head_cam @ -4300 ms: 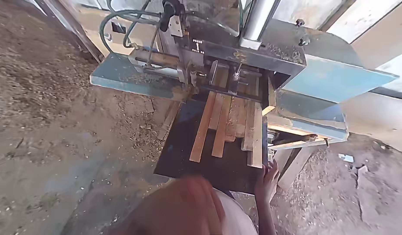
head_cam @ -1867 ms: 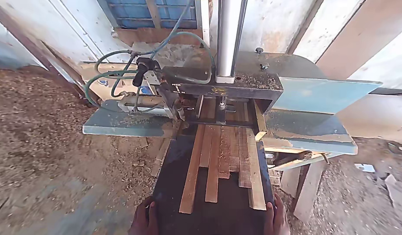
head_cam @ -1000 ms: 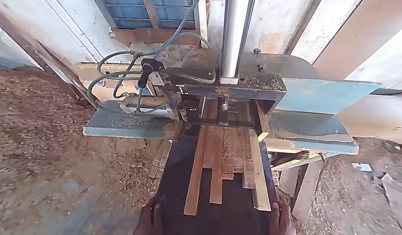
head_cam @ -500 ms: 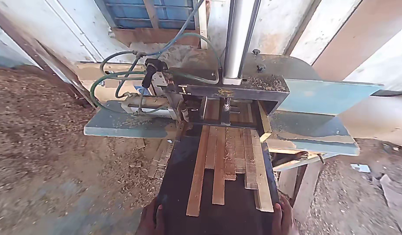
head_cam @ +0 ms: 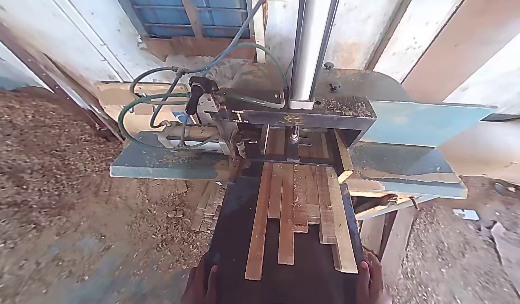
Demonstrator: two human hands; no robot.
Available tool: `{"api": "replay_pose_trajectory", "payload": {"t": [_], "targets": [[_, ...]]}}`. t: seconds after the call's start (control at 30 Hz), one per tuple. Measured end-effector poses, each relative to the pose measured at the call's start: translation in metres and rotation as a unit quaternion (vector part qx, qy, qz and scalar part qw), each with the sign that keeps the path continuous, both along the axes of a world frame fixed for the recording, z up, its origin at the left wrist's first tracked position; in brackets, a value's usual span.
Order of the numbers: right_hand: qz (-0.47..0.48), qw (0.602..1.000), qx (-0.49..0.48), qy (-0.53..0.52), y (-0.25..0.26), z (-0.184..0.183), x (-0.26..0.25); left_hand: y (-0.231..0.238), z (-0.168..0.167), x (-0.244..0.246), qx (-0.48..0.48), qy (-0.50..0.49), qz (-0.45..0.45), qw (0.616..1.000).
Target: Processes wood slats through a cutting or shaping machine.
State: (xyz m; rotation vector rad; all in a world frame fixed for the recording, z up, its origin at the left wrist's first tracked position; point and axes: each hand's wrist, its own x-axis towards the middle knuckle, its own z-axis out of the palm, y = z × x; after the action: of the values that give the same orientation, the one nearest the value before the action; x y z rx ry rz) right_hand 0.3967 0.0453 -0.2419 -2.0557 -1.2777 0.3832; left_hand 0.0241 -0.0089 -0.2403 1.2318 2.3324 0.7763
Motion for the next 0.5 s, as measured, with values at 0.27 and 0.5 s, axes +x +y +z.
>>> {"api": "replay_pose_trajectory", "payload": {"t": [0.27, 0.5], "targets": [[-0.012, 0.999, -0.033, -0.025, 0.003, 0.0, 0.005, 0.004, 0.001, -0.012, -0.053, -0.023, -0.102, 0.993], [-0.007, 0.998, -0.057, -0.025, 0.005, 0.001, 0.011, 0.017, 0.003, -0.021, -0.093, -0.113, -0.111, 0.983]]}}
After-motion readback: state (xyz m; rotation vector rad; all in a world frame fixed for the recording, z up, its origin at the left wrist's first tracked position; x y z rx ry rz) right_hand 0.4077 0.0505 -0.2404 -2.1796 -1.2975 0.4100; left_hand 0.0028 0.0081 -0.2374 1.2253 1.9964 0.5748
